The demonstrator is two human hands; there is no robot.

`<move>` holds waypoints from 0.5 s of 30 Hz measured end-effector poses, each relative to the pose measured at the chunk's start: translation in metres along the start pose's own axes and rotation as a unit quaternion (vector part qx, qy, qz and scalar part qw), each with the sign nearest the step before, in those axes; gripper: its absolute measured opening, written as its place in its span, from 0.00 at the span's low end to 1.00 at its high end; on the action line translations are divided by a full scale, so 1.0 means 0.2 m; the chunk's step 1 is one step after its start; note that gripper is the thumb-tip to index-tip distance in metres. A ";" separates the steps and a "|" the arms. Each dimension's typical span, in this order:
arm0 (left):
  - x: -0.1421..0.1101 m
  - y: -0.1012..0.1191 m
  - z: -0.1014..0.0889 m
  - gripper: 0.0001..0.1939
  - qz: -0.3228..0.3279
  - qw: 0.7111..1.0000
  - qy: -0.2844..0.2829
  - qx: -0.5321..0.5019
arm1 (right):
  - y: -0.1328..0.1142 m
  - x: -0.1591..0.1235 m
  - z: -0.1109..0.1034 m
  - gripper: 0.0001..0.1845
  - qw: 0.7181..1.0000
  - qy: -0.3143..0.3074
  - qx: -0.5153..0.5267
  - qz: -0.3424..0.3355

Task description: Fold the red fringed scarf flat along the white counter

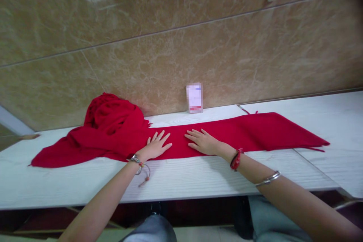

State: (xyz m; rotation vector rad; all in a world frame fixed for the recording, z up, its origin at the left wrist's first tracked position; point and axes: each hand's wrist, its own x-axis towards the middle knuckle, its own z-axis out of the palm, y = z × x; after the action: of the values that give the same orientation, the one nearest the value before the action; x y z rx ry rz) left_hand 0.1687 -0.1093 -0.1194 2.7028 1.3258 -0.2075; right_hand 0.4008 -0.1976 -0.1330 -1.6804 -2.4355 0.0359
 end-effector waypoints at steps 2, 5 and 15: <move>0.02 -0.01 -0.02 0.36 -0.015 1.000 -0.018 0.002 | -0.01 0.00 -0.01 0.27 1.000 -0.004 -0.001 0.009; 0.06 0.02 -0.07 0.36 -0.021 0.999 -0.035 0.004 | -0.01 -0.01 -0.01 0.27 1.000 -0.004 -0.001 0.013; 0.26 0.24 0.02 0.26 0.039 0.996 0.083 -0.011 | 0.05 0.00 0.00 0.30 0.995 0.004 -0.034 0.098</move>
State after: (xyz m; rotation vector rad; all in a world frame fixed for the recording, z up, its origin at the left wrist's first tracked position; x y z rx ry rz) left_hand 0.2388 -0.0993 -0.1294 2.7989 1.2493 0.0403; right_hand 0.4089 -0.1938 -0.1339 -1.9382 -2.2815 -0.0277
